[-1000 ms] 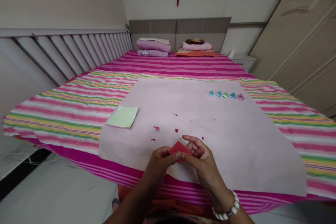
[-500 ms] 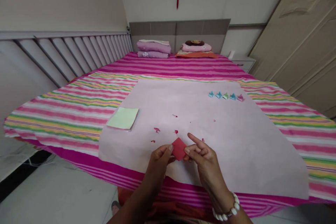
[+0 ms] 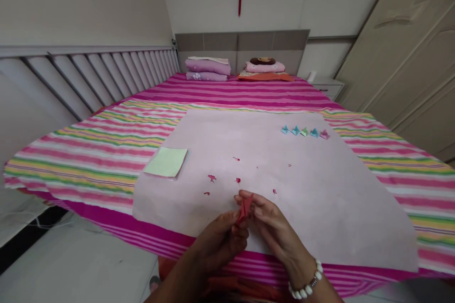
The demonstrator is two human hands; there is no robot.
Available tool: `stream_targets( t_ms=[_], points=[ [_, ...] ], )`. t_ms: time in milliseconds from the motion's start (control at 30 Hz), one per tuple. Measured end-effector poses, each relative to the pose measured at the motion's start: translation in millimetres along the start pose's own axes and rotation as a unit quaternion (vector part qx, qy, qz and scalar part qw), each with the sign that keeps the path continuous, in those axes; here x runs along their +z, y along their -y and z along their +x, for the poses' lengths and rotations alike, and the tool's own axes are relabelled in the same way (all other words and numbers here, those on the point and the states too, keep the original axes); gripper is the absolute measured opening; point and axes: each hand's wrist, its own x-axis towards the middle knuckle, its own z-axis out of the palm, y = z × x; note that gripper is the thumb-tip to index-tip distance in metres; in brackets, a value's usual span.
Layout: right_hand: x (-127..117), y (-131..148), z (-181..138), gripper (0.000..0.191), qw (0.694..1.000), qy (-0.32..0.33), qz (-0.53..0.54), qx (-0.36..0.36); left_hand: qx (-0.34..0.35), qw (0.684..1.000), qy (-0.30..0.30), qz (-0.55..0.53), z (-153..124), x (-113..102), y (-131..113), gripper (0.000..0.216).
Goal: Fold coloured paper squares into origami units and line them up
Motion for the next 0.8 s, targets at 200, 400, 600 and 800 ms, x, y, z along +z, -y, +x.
stream_targets(
  t_ms=[200,400,600,800],
  points=[
    [4.8,-3.2,1.3,0.016,0.999,0.020,0.026,0.012,-0.067,0.997,0.009,-0.048,-2.1,1.7,5.7,0.011],
    [-1.1,7.3,3.3,0.019,0.999,-0.026,-0.028,-0.025,0.039,0.959,-0.084,0.269,3.2,-1.4,-9.4,0.040],
    [-1.1,10.7,1.7,0.019,0.993,-0.064,-0.096,-0.037,0.261,0.854,-0.121,0.433,-6.6,2.0,-27.7,0.041],
    [3.8,6.5,0.9,0.019,0.992,-0.059,-0.111,-0.033,0.243,0.830,-0.079,0.496,-14.0,15.4,-28.3,0.019]
  ],
)
